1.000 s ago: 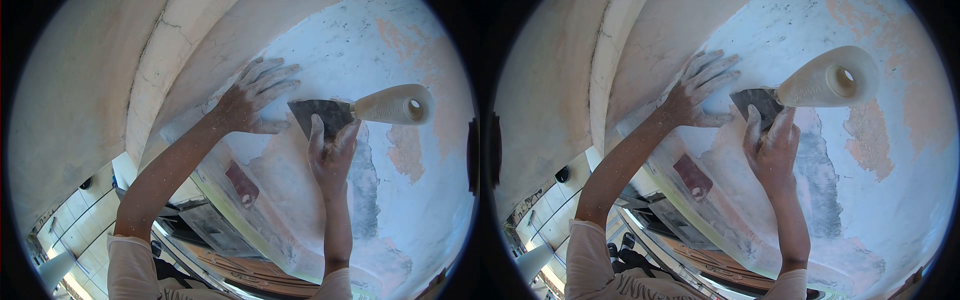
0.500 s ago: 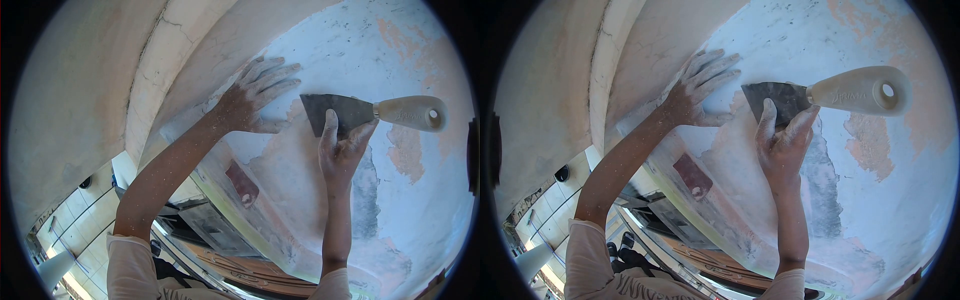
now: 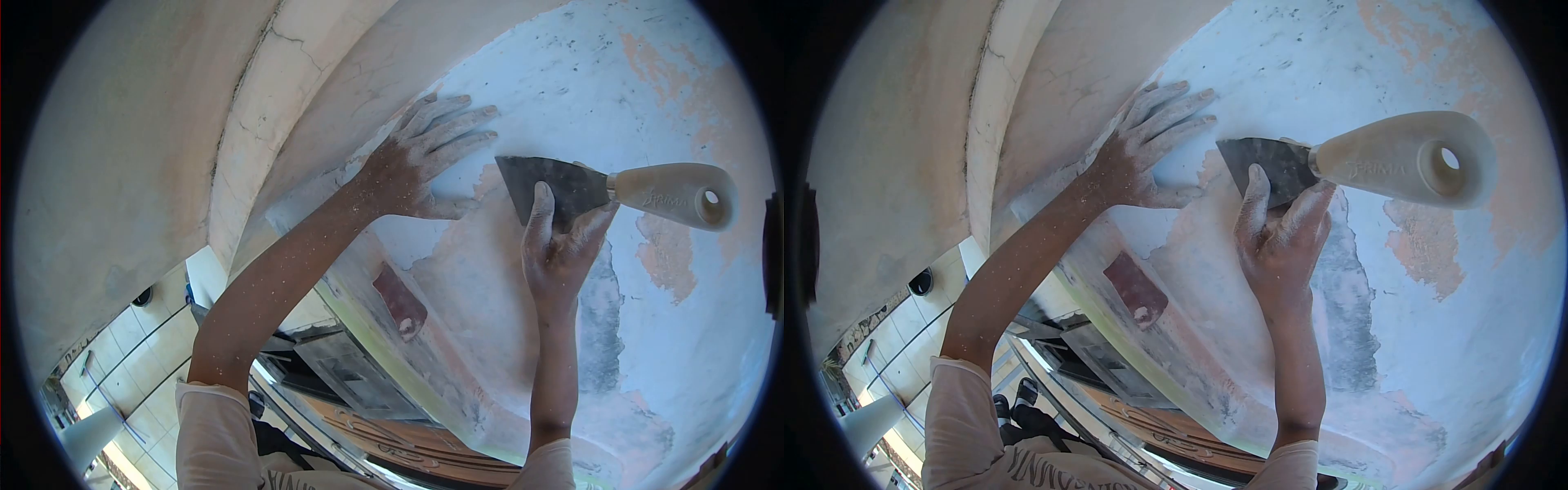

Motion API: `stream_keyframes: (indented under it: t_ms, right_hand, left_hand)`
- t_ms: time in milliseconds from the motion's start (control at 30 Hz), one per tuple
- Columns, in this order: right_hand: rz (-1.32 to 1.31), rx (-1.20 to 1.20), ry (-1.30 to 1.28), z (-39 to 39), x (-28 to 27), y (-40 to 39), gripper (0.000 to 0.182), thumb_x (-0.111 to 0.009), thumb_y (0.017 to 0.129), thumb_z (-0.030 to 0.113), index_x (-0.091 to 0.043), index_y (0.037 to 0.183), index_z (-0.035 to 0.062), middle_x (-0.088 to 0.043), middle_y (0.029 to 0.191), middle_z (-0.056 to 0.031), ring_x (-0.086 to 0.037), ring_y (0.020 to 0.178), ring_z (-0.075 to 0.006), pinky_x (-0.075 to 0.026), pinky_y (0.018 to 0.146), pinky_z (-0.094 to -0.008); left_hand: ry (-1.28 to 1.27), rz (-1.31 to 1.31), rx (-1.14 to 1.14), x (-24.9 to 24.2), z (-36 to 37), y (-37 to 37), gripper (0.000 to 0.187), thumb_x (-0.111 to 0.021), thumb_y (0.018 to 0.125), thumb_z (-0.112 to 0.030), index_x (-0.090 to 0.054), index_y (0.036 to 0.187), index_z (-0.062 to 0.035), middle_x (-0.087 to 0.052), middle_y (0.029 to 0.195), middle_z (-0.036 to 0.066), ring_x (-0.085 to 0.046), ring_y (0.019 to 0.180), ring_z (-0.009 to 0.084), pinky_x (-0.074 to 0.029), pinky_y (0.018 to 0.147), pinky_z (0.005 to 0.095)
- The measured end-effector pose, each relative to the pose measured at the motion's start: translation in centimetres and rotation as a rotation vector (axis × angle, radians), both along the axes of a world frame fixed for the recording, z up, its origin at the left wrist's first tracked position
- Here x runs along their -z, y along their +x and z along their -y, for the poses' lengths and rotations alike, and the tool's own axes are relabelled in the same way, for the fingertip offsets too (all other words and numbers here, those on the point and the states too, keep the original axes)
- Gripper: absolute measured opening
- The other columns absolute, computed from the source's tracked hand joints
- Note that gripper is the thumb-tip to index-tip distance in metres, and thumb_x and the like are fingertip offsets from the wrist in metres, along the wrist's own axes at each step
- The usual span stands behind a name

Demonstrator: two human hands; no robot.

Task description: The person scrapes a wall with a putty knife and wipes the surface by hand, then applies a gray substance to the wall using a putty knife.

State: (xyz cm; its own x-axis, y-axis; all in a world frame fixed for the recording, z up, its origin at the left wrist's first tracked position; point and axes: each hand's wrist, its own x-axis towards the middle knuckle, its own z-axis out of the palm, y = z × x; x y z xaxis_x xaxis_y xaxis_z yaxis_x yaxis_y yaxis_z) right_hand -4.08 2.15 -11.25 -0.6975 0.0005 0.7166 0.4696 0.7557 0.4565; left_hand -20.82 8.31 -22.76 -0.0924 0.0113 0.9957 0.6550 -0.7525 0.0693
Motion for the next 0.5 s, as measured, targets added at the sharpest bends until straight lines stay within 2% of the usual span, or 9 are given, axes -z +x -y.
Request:
stream_keyframes:
  t_ms: [167, 233, 267, 333, 400, 500]
  right_hand:
    - [-0.065, -0.002, -0.216, 0.6, 0.4, 0.0, 0.075, -0.060, 0.081, -0.008, -0.009, 0.135, -0.0178, -0.057, 0.089, -0.0233, -0.063, 0.070, -0.0258, -0.048, 0.057, -0.0309]
    - [-0.143, -0.074, -0.151, 0.1, -0.3, 0.1, 0.074, -0.060, 0.082, -0.007, -0.010, 0.135, -0.0176, -0.056, 0.090, -0.0239, -0.063, 0.071, -0.0263, -0.048, 0.057, -0.0302]
    - [-0.254, -0.106, -0.222, 0.3, 0.0, -0.3, 0.071, -0.058, 0.083, -0.007, -0.010, 0.135, -0.0171, -0.056, 0.091, -0.0233, -0.063, 0.073, -0.0265, -0.049, 0.060, -0.0292]
    - [-0.088, 0.026, -0.132, 0.9, 0.8, 0.6, 0.063, -0.056, 0.086, -0.007, -0.017, 0.135, -0.0088, -0.051, 0.107, -0.0198, -0.058, 0.091, -0.0229, -0.048, 0.077, -0.0291]
    - [-0.091, 0.023, -0.289, 1.5, 0.3, 0.5, 0.063, -0.056, 0.087, -0.006, -0.018, 0.137, -0.0043, -0.047, 0.117, -0.0190, -0.054, 0.104, -0.0223, -0.046, 0.088, -0.0299]
    - [-0.387, -0.046, -0.526, 1.6, -0.3, 0.5, 0.071, -0.057, 0.087, -0.006, -0.011, 0.141, -0.0042, -0.045, 0.120, -0.0194, -0.051, 0.108, -0.0233, -0.043, 0.091, -0.0311]
  left_hand:
    - [-0.005, -0.001, -0.001, 0.0, 0.0, 0.0, 0.073, -0.071, 0.066, -0.053, -0.052, 0.125, -0.0137, -0.043, 0.139, 0.006, -0.038, 0.128, 0.0309, -0.027, 0.109, 0.0532]
    - [-0.009, 0.006, 0.008, 0.0, 0.1, 0.0, 0.072, -0.071, 0.067, -0.052, -0.053, 0.125, -0.0135, -0.043, 0.139, 0.006, -0.038, 0.128, 0.0309, -0.027, 0.109, 0.0532]
    - [-0.014, 0.008, 0.009, 0.1, 0.1, 0.0, 0.072, -0.072, 0.067, -0.052, -0.053, 0.125, -0.0135, -0.043, 0.139, 0.006, -0.038, 0.128, 0.0309, -0.027, 0.109, 0.0532]
    - [-0.020, 0.008, 0.013, 0.0, 0.2, 0.1, 0.072, -0.072, 0.066, -0.051, -0.053, 0.125, -0.0134, -0.043, 0.139, 0.006, -0.038, 0.128, 0.0309, -0.028, 0.109, 0.0531]
    - [-0.014, 0.007, 0.011, -0.2, 0.2, 0.1, 0.072, -0.073, 0.066, -0.050, -0.053, 0.125, -0.0133, -0.043, 0.139, 0.006, -0.038, 0.128, 0.0308, -0.028, 0.109, 0.0530]
    - [-0.010, 0.015, 0.002, 0.1, 0.1, 0.0, 0.072, -0.074, 0.066, -0.049, -0.053, 0.125, -0.0134, -0.043, 0.139, 0.006, -0.038, 0.128, 0.0307, -0.028, 0.109, 0.0529]
